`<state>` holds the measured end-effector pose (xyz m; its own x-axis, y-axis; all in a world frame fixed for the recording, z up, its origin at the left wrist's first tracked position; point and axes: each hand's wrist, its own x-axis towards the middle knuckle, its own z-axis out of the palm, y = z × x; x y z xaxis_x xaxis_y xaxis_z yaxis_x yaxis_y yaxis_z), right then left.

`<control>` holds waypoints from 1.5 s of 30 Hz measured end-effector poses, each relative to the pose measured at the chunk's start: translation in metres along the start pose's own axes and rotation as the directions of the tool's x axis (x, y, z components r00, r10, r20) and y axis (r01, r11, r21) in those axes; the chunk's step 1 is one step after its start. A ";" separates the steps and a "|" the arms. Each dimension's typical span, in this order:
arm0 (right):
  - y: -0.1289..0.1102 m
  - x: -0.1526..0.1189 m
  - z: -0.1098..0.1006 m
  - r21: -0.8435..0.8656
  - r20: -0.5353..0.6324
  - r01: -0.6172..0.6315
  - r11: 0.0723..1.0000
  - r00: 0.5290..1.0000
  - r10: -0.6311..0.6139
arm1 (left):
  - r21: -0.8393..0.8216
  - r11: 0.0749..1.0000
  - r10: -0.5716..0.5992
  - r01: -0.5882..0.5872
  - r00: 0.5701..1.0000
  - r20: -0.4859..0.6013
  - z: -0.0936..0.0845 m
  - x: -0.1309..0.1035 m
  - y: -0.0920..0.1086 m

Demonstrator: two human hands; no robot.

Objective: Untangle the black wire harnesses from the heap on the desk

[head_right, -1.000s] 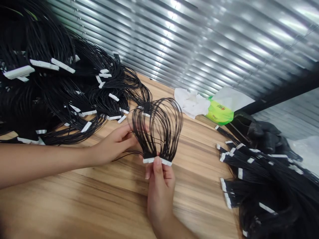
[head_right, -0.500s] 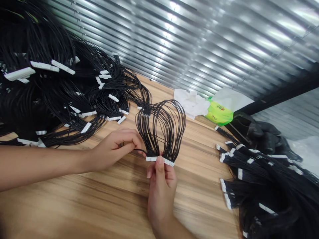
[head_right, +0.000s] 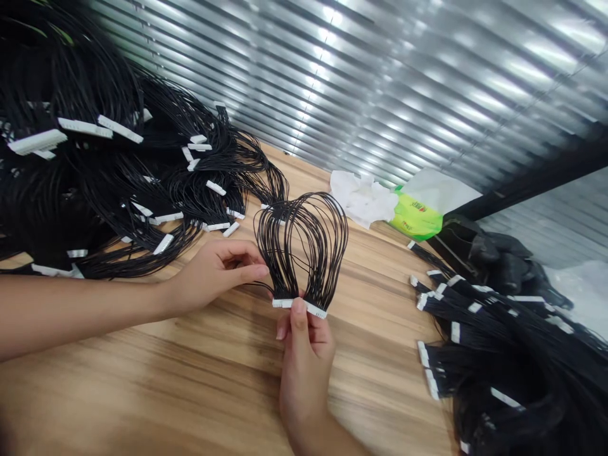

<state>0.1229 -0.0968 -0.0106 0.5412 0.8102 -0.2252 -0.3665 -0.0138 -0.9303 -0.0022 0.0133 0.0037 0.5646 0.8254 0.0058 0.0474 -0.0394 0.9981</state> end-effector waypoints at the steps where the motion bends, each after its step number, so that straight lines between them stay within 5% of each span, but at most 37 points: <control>1: 0.000 0.000 0.000 -0.001 -0.004 0.001 1.000 1.000 -0.001 | -0.003 1.000 -0.003 0.003 1.000 0.004 0.000 0.000 0.000; 26: 0.004 -0.003 -0.002 -0.224 -0.038 0.085 0.971 0.995 -0.096 | -0.003 0.997 -0.071 0.071 0.996 0.055 0.000 -0.004 0.000; 35: 0.010 0.007 0.004 -0.139 -0.036 0.110 0.984 0.993 -0.116 | 0.049 0.998 0.033 -0.032 0.999 -0.026 0.001 -0.003 -0.003; 45: 0.006 0.008 0.011 -0.141 0.004 0.147 0.979 0.989 -0.147 | 0.131 0.991 0.013 -0.008 0.999 -0.031 0.001 -0.002 -0.001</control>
<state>0.1168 -0.0843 -0.0149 0.5861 0.8058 -0.0843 -0.1727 0.0226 -0.9847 -0.0025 0.0111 0.0024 0.5391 0.8420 0.0203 0.1502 -0.1198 0.9814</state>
